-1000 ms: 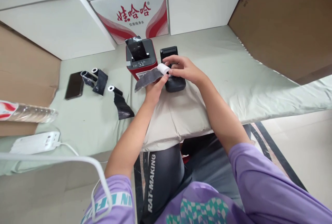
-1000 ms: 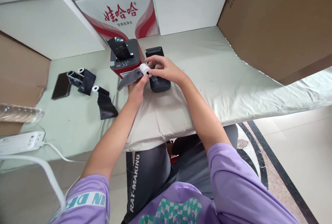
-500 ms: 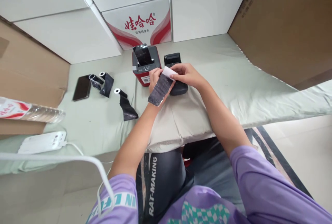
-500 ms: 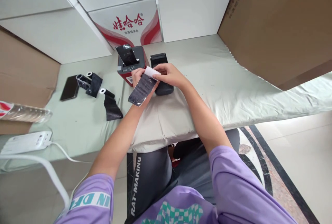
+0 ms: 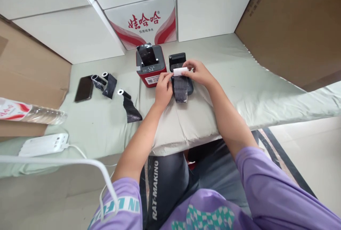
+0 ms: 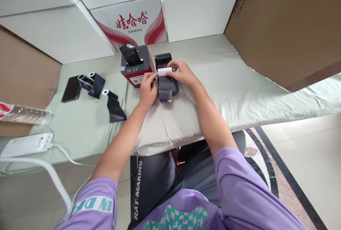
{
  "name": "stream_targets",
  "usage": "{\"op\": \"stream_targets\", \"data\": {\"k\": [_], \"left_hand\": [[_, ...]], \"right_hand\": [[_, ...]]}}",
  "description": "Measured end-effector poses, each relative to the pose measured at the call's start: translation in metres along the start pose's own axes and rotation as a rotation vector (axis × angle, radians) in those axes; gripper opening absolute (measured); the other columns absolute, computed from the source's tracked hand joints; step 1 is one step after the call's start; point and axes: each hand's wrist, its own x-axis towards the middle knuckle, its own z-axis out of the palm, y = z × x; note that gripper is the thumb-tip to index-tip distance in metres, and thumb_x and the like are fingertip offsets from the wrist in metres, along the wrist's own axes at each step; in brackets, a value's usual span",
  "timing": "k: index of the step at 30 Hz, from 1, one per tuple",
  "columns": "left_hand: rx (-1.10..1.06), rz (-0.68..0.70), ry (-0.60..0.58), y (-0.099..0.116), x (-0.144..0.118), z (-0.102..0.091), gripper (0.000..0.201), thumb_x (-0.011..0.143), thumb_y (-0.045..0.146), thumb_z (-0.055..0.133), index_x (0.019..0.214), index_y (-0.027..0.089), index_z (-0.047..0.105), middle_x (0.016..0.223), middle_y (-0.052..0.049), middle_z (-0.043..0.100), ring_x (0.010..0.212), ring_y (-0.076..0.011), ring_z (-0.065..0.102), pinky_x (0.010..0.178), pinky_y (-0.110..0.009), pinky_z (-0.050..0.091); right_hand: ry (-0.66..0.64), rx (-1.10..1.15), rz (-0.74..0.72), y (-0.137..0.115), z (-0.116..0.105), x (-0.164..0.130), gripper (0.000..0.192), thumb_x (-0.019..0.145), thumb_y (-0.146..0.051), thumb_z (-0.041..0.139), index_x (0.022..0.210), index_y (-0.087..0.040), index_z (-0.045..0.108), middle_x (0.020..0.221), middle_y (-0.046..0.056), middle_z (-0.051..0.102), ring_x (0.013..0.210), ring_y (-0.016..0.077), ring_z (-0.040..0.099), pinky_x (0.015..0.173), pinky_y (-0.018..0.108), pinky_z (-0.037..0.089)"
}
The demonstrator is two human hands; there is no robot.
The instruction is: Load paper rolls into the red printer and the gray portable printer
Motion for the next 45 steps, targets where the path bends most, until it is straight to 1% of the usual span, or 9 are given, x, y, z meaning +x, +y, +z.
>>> {"op": "stream_targets", "data": {"k": [13, 19, 24, 27, 30, 33, 36, 40, 45], "left_hand": [[0.124, -0.035, -0.028, 0.000, -0.005, 0.003, 0.040, 0.090, 0.014, 0.051, 0.123, 0.024, 0.069, 0.124, -0.009, 0.061, 0.123, -0.0271, 0.056, 0.110, -0.039, 0.046], [0.147, -0.058, -0.052, -0.003, -0.007, 0.004, 0.047, 0.087, 0.013, 0.057, 0.130, 0.030, 0.069, 0.130, -0.009, 0.059, 0.129, -0.0311, 0.053, 0.106, -0.041, 0.049], [0.168, -0.078, -0.057, -0.001, -0.008, 0.004, 0.044, 0.088, 0.011, 0.056, 0.124, 0.031, 0.071, 0.130, -0.009, 0.060, 0.130, -0.0329, 0.053, 0.104, -0.044, 0.051], [0.125, -0.085, -0.028, 0.003, -0.007, 0.003, 0.042, 0.093, 0.015, 0.052, 0.129, 0.029, 0.067, 0.130, -0.010, 0.061, 0.129, -0.0298, 0.055, 0.110, -0.042, 0.047], [0.019, -0.084, 0.066, 0.004, -0.005, 0.002, 0.034, 0.099, 0.031, 0.055, 0.131, 0.026, 0.064, 0.121, -0.010, 0.066, 0.123, -0.0269, 0.060, 0.114, -0.040, 0.043], [-0.054, -0.093, 0.114, 0.003, -0.005, 0.000, 0.043, 0.099, 0.053, 0.058, 0.131, 0.024, 0.063, 0.109, -0.008, 0.070, 0.115, -0.0258, 0.065, 0.111, -0.039, 0.044], [-0.008, -0.153, 0.058, 0.002, -0.005, 0.001, 0.054, 0.098, 0.063, 0.054, 0.134, 0.024, 0.064, 0.098, -0.007, 0.072, 0.106, -0.0250, 0.069, 0.105, -0.037, 0.047], [0.057, -0.241, -0.012, 0.001, -0.006, 0.004, 0.055, 0.100, 0.062, 0.052, 0.138, 0.025, 0.065, 0.095, -0.007, 0.074, 0.099, -0.0233, 0.071, 0.099, -0.035, 0.050], [-0.106, -0.348, 0.039, -0.011, 0.000, 0.009, 0.049, 0.094, 0.051, 0.069, 0.137, 0.026, 0.069, 0.083, -0.003, 0.069, 0.088, -0.0203, 0.069, 0.092, -0.034, 0.053]], "right_hand": [[-0.020, -0.226, -0.073, 0.015, 0.008, 0.001, 0.023, 0.078, -0.030, 0.069, 0.100, -0.022, 0.066, 0.105, 0.009, 0.069, 0.101, 0.0283, 0.053, 0.098, 0.046, 0.045], [0.047, -0.282, -0.020, 0.021, 0.013, 0.005, 0.012, 0.080, -0.030, 0.071, 0.086, -0.020, 0.073, 0.103, 0.011, 0.056, 0.111, 0.0312, 0.051, 0.112, 0.055, 0.038], [0.252, -0.014, 0.100, 0.031, 0.018, 0.015, 0.042, 0.086, -0.060, 0.065, 0.108, -0.024, 0.065, 0.115, 0.010, 0.062, 0.111, 0.0266, 0.056, 0.104, 0.045, 0.047], [0.199, 0.234, 0.177, 0.033, 0.021, 0.018, 0.068, 0.081, -0.082, 0.056, 0.121, -0.027, 0.059, 0.124, 0.008, 0.065, 0.116, 0.0251, 0.059, 0.095, 0.039, 0.053], [0.178, 0.399, 0.223, 0.029, 0.017, 0.016, 0.070, 0.080, -0.087, 0.051, 0.110, -0.025, 0.063, 0.122, 0.009, 0.070, 0.114, 0.0248, 0.064, 0.092, 0.039, 0.056], [0.151, 0.449, 0.241, 0.021, 0.010, 0.011, 0.051, 0.081, -0.071, 0.063, 0.096, -0.023, 0.065, 0.117, 0.010, 0.072, 0.111, 0.0241, 0.066, 0.097, 0.041, 0.056], [0.045, 0.413, 0.266, 0.013, 0.003, 0.005, 0.036, 0.073, -0.047, 0.077, 0.098, -0.022, 0.068, 0.116, 0.009, 0.073, 0.110, 0.0242, 0.066, 0.102, 0.043, 0.053], [-0.115, 0.378, 0.301, 0.012, -0.002, 0.002, 0.047, 0.067, -0.030, 0.080, 0.111, -0.021, 0.070, 0.111, 0.007, 0.074, 0.106, 0.0240, 0.066, 0.108, 0.044, 0.050], [-0.175, 0.361, 0.228, 0.020, 0.000, 0.004, 0.047, 0.068, -0.031, 0.077, 0.113, -0.022, 0.070, 0.111, 0.006, 0.073, 0.110, 0.0248, 0.064, 0.110, 0.044, 0.049]]}}
